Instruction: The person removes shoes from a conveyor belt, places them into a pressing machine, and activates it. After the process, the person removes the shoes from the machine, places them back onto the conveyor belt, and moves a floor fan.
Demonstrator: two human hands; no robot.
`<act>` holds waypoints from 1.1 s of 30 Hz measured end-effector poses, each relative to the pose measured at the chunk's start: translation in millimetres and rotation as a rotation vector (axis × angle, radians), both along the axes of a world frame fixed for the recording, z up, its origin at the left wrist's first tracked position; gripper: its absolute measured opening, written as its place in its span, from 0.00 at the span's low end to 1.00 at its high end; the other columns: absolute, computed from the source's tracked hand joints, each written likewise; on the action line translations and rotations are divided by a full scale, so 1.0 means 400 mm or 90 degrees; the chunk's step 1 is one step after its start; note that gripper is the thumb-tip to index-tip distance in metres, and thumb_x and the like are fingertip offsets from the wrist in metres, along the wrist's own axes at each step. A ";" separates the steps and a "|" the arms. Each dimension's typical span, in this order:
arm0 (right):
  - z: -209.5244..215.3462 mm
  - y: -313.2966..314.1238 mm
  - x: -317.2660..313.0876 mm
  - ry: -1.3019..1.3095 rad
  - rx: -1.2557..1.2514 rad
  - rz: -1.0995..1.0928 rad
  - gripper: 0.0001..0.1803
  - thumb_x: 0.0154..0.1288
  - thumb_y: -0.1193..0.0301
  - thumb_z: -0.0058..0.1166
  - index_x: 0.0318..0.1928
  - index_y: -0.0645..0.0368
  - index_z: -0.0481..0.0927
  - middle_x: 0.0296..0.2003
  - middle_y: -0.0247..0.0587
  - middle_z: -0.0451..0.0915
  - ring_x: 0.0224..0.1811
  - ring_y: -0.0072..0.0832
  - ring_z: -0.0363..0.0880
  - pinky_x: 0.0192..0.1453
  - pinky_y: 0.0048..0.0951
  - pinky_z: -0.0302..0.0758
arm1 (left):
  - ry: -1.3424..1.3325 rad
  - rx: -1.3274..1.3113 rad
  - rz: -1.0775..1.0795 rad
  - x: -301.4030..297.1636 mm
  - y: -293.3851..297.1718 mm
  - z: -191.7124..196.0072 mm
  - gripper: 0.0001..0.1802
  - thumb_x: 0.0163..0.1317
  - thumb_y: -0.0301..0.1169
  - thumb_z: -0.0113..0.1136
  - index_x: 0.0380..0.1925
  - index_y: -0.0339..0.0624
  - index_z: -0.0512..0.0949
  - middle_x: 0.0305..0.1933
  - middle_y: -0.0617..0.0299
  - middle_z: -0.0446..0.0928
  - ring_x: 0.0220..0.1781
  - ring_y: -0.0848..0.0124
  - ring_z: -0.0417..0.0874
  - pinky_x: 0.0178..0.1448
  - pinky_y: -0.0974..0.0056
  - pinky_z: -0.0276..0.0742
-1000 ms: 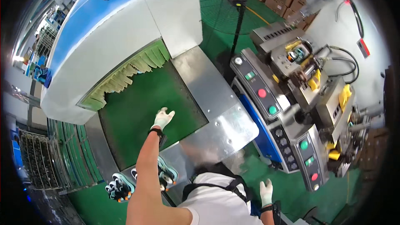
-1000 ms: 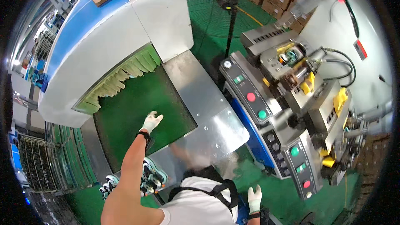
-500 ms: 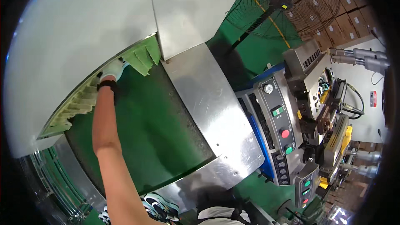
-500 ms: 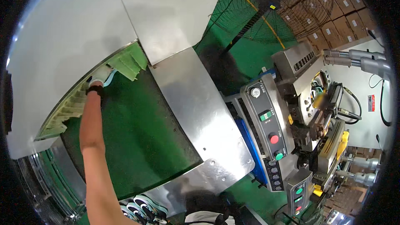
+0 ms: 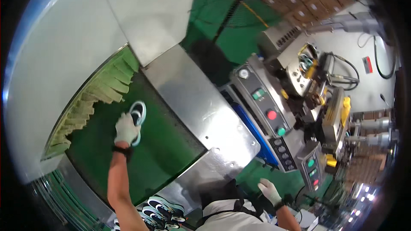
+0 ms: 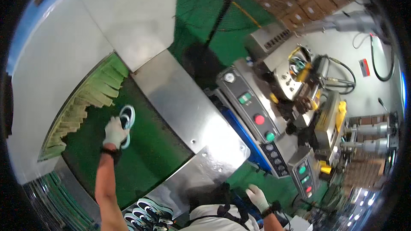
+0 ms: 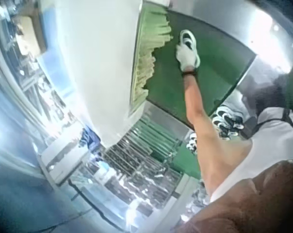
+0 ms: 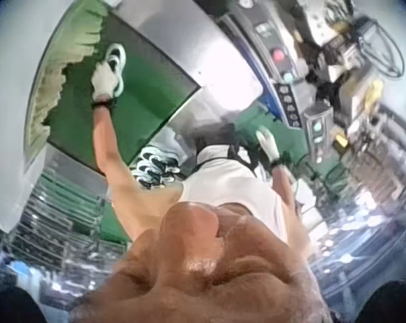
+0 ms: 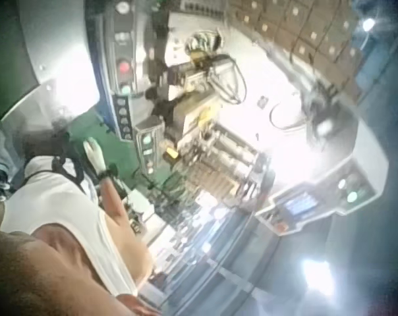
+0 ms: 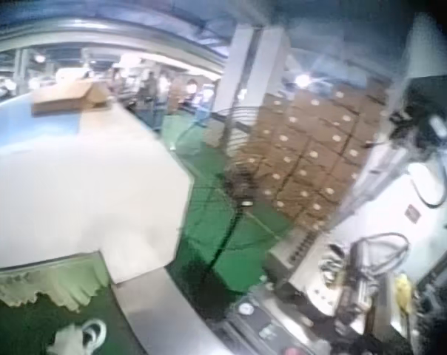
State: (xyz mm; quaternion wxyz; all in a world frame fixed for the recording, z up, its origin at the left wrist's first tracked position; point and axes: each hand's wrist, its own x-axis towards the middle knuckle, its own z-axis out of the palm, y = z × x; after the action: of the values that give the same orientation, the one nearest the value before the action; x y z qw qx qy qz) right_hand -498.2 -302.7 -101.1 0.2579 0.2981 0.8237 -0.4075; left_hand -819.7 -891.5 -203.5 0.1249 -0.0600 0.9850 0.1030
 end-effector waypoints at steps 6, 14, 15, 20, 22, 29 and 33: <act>0.035 -0.157 -0.231 0.007 -0.130 0.137 0.27 0.71 0.58 0.53 0.60 0.66 0.74 0.53 0.50 0.80 0.57 0.35 0.78 0.63 0.33 0.72 | -0.191 0.435 0.110 0.309 0.321 0.163 0.23 0.45 0.38 0.70 0.34 0.30 0.78 0.39 0.42 0.80 0.44 0.52 0.83 0.50 0.54 0.78; 0.090 -0.168 -0.283 -0.008 -1.077 -0.045 0.36 0.74 0.43 0.40 0.67 0.59 0.68 0.58 0.45 0.76 0.56 0.30 0.76 0.62 0.34 0.72 | -0.109 0.888 -0.235 0.324 0.746 0.571 0.26 0.47 0.26 0.72 0.49 0.32 0.78 0.45 0.57 0.83 0.46 0.68 0.83 0.54 0.61 0.78; 0.153 -0.179 -0.297 -0.086 -1.349 -0.121 0.37 0.74 0.43 0.40 0.69 0.58 0.64 0.61 0.46 0.75 0.58 0.33 0.76 0.64 0.37 0.72 | -0.180 0.993 -0.194 0.287 0.797 0.598 0.26 0.48 0.27 0.73 0.50 0.32 0.78 0.49 0.55 0.83 0.51 0.64 0.83 0.57 0.61 0.77; 0.257 0.093 -0.331 0.244 -1.019 -0.206 0.49 0.60 0.51 0.66 0.74 0.58 0.56 0.64 0.37 0.72 0.63 0.27 0.74 0.66 0.31 0.71 | 0.065 0.692 -0.555 0.035 1.102 0.773 0.32 0.55 0.27 0.69 0.60 0.33 0.71 0.59 0.49 0.76 0.59 0.60 0.79 0.62 0.59 0.75; 0.384 0.197 -0.342 0.313 -1.010 -0.263 0.49 0.59 0.57 0.67 0.74 0.60 0.54 0.67 0.37 0.69 0.66 0.25 0.70 0.70 0.28 0.66 | 0.025 0.674 -0.484 -0.065 1.241 0.752 0.34 0.57 0.29 0.68 0.64 0.34 0.67 0.61 0.47 0.74 0.61 0.59 0.78 0.63 0.59 0.74; 0.301 0.436 -0.201 0.421 -0.943 -0.460 0.45 0.58 0.63 0.67 0.71 0.62 0.58 0.62 0.40 0.73 0.61 0.29 0.75 0.64 0.34 0.73 | 0.119 0.461 -0.482 -0.569 1.655 0.588 0.39 0.59 0.38 0.68 0.66 0.33 0.64 0.64 0.46 0.70 0.65 0.56 0.73 0.67 0.59 0.69; 0.294 0.502 -0.093 0.448 -0.901 -0.515 0.48 0.54 0.66 0.70 0.72 0.61 0.58 0.61 0.39 0.74 0.61 0.31 0.75 0.64 0.35 0.73 | 0.145 0.227 -0.435 -0.681 1.858 0.493 0.40 0.55 0.44 0.68 0.64 0.38 0.65 0.64 0.40 0.68 0.65 0.46 0.70 0.67 0.53 0.69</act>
State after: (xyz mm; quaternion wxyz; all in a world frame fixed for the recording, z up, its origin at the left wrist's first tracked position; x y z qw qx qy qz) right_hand -535.5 -101.8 16.6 -0.0500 0.1944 0.2416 -0.9494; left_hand -1092.2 -148.2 -6.2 0.0507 0.3053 0.9224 0.2310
